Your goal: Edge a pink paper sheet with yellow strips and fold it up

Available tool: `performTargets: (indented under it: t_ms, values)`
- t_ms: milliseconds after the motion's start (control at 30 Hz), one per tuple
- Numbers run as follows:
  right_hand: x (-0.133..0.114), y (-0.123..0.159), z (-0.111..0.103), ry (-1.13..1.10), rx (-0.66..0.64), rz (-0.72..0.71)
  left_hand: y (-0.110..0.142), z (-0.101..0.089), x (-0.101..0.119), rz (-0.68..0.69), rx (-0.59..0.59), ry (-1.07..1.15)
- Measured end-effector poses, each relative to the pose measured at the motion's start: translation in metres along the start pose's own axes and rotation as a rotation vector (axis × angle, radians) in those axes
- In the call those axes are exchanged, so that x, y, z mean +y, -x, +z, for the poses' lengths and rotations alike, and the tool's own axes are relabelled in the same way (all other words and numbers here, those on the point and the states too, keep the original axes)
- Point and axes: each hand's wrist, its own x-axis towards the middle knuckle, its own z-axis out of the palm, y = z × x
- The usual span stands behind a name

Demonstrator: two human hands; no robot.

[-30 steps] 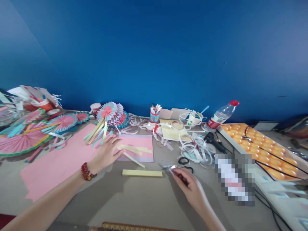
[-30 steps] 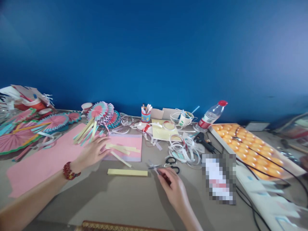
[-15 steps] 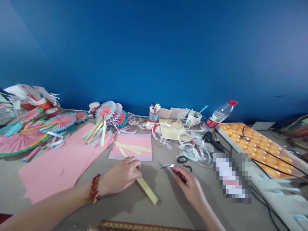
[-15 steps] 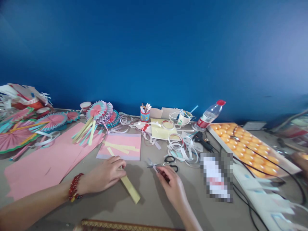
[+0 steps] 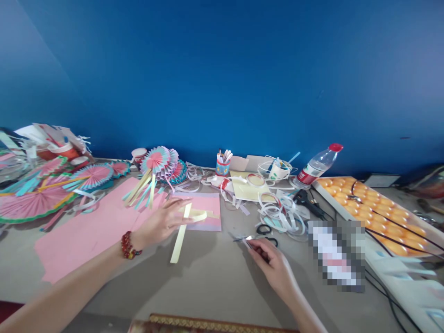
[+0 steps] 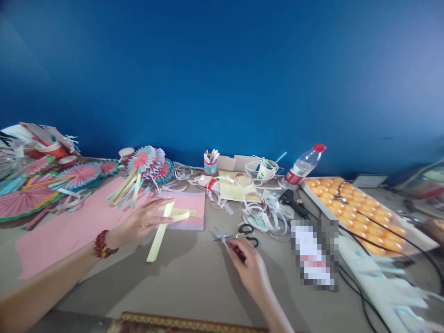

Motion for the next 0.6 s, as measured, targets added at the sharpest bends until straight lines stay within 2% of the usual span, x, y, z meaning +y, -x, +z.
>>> performTargets:
  t_ms: [133, 267, 333, 433, 500, 600]
  values:
    - [-0.001, -0.001, 0.000, 0.002, 0.007, -0.007, 0.006, -0.007, -0.005, -0.096, 0.000, 0.052]
    - [-0.001, -0.002, -0.001, 0.005, -0.002, -0.001, 0.010, -0.017, 0.003, -0.135, 0.078, 0.114]
    - [-0.002, -0.002, -0.001, 0.008, -0.014, 0.006, 0.011, -0.020, 0.014, -0.040, 0.059, 0.207]
    - [-0.002, -0.003, -0.001, 0.007, -0.019, 0.018, 0.011, -0.014, 0.035, 0.177, -0.117, 0.358]
    - [-0.001, -0.003, -0.001, 0.006, -0.012, 0.026, 0.010, -0.003, 0.047, 0.244, -0.231, 0.362]
    - [0.001, -0.001, -0.001, 0.010, -0.009, 0.027, 0.004, 0.012, 0.057, 0.346, -0.312, 0.243]
